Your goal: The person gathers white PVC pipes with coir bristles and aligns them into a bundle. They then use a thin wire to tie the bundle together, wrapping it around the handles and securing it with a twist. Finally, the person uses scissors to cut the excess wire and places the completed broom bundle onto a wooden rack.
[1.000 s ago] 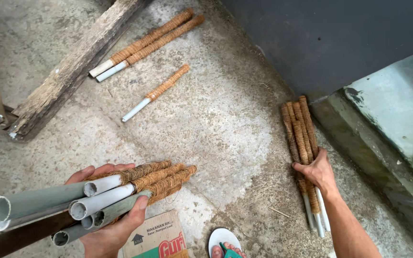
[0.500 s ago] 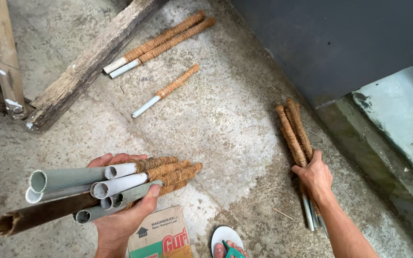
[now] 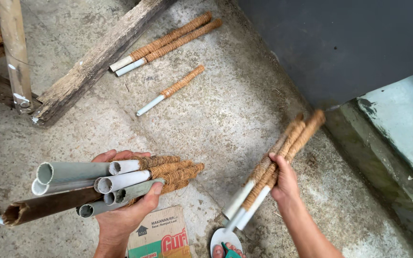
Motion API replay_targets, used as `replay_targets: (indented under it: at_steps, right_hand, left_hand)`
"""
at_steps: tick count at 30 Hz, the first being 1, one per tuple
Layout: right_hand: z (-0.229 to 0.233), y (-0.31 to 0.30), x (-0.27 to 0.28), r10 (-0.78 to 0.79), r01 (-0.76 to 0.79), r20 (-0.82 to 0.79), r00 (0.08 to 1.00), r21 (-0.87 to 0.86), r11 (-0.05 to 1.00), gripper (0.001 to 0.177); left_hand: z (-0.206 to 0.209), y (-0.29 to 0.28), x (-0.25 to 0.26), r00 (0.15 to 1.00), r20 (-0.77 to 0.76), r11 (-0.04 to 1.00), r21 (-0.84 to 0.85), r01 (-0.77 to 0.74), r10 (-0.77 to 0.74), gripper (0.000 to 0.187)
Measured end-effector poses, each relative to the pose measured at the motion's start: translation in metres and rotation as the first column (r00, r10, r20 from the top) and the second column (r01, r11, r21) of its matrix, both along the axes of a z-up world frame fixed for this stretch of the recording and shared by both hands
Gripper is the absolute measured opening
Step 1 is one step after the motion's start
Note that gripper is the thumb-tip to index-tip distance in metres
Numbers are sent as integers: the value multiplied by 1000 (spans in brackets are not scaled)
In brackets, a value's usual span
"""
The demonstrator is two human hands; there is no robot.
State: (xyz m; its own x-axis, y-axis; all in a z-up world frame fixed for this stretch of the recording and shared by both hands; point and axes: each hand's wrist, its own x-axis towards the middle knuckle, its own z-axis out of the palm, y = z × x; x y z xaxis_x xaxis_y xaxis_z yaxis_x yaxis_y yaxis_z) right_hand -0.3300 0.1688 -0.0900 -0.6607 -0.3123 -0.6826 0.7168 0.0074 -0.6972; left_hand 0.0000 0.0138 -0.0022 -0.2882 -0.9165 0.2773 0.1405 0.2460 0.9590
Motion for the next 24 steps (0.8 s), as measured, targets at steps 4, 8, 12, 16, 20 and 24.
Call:
replay_targets:
  at_steps: [4,8,12,16,20,24]
  right_hand:
    - [-12,-12,16,-283,289,59,957,-160,944,40]
    - [-36,-29,10,-371,372,36,928,-168,913,51]
    - [-56,-20,13,-180,180,1,984,-50,982,77]
    - [-38,1,27,281,-210,-391,877,213,954,102]
    - [-2,-34,-8,810,-256,-560,-173,820,512,142]
    - [-8,-89,-63,820,-220,-316,-477,946,237,144]
  left_hand:
    - [-2,-1,3,1000,16,1000,-19,-7,8,96]
    - [-2,-1,1,1000,-19,1000,-9,2,-2,96]
    - [1,0,1,998,-58,1000,8,11,-11,94]
    - [0,0,1,1000,-31,1000,5,3,-3,95]
    - [1,2,-3,995,-87,999,20,39,-37,93]
    - [2,0,-5,996,-72,998,23,53,-52,94]
